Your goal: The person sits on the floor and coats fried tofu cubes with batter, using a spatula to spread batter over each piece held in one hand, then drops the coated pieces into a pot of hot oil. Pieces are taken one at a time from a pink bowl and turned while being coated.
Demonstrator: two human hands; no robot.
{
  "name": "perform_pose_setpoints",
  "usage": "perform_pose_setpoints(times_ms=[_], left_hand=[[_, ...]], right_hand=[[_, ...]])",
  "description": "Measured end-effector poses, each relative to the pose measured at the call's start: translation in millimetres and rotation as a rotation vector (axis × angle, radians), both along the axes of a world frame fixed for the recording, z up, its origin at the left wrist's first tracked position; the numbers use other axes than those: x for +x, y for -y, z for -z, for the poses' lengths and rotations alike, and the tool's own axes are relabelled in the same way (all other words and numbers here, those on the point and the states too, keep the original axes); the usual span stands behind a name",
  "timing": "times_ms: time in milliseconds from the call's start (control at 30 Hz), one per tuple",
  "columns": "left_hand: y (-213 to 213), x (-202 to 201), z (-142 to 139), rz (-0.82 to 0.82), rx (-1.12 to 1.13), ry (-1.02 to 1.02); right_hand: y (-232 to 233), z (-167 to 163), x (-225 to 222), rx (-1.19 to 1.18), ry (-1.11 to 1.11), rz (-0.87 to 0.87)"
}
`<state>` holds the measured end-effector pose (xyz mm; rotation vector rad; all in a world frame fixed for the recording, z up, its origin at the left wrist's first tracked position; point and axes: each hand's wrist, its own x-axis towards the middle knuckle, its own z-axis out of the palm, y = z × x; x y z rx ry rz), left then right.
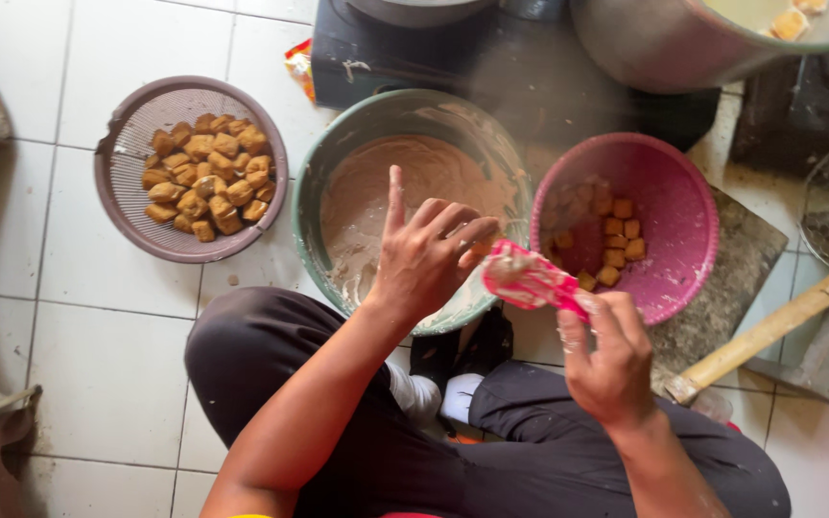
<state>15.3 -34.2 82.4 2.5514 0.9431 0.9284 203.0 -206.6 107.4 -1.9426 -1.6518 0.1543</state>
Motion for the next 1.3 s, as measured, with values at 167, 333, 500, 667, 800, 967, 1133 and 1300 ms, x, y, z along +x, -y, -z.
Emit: perform_pose_setpoints(times_ms=[167,333,500,667,800,967,1133,1300], left_hand=[[3,5,-6,-0.003,-0.09,0.101],[5,3,2,0.048,-0.359,0.337],[23,26,64,-0.04,-1.113,0.679],[19,92,87,-0.398,-1.716,0.42],[-57,212,18,0.115,-1.283,0.62],[-87,237,-47,0.035,-1.079,0.833],[-49,148,-33,0.165,-1.233,0.722],[-8,57,-4,0.192,-1.279,0.676]], right_hand=[[-8,-2,6,-0.163,-0.166,0.084],[-10,9,21,-0.365,-0.321,0.12],[1,17,41,-0.202,-0.871,0.22],[8,2,63,0.042,-1.102,0.283],[9,-1,71,0.095,-1.18,0.351],[18,0,86,0.161,-1.351,0.362],[25,-7,99,0.258,-1.444,0.347],[23,2,127,0.3,-1.37,0.335]])
